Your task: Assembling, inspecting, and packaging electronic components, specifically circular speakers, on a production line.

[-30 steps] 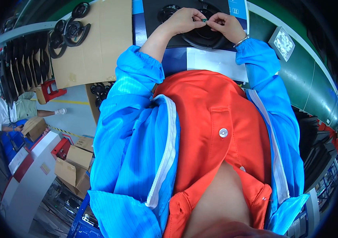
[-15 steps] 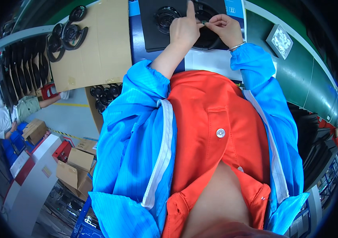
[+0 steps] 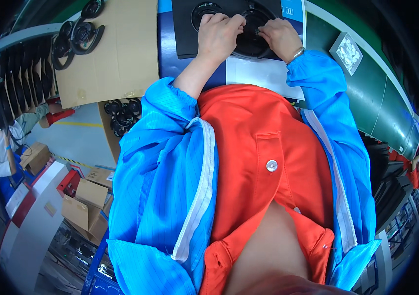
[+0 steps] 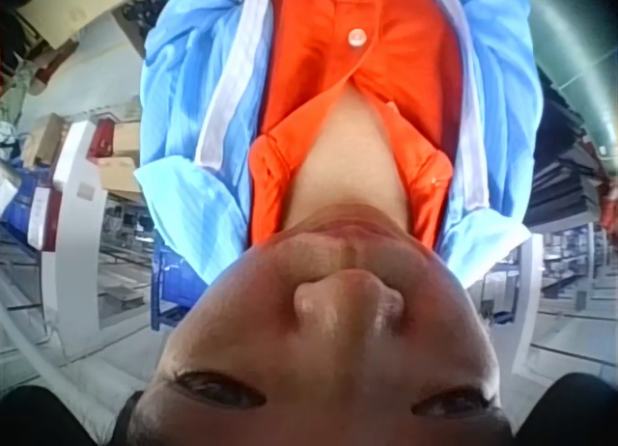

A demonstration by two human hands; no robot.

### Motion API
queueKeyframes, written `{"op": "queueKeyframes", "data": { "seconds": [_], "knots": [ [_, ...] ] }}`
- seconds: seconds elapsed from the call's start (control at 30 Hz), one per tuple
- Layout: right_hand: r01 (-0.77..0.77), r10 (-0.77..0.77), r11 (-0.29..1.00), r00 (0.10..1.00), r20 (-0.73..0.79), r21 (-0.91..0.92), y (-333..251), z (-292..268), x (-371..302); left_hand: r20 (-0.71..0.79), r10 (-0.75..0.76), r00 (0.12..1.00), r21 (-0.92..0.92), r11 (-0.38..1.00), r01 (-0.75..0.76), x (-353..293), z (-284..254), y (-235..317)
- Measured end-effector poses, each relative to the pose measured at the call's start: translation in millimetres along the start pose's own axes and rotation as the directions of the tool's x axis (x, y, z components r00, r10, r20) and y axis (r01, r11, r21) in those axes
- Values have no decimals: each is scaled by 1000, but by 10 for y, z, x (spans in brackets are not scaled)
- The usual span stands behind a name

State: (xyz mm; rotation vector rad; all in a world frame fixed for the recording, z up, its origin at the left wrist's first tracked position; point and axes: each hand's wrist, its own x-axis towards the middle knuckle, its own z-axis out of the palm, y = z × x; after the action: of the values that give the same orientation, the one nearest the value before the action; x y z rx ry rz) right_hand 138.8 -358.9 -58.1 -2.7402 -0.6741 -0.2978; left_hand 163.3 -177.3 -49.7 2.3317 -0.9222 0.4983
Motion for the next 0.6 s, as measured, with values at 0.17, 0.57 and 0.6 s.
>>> {"op": "queueKeyframes", "data": {
  "seconds": [0.17, 0.57, 0.6],
  "knots": [
    [80, -87, 989, 995, -51, -127, 29, 72, 3, -63, -43, 997, 30, 999, 45, -2, 50, 2],
    [82, -81, 991, 997, 15, -101, 13, 49, 68, -32, -24, 999, 54, 998, 25, -3, 98, -23],
    [81, -79, 992, 997, 16, -101, -1, 35, 71, -31, -24, 999, 52, 998, 25, -4, 100, -20]
  ]
}}
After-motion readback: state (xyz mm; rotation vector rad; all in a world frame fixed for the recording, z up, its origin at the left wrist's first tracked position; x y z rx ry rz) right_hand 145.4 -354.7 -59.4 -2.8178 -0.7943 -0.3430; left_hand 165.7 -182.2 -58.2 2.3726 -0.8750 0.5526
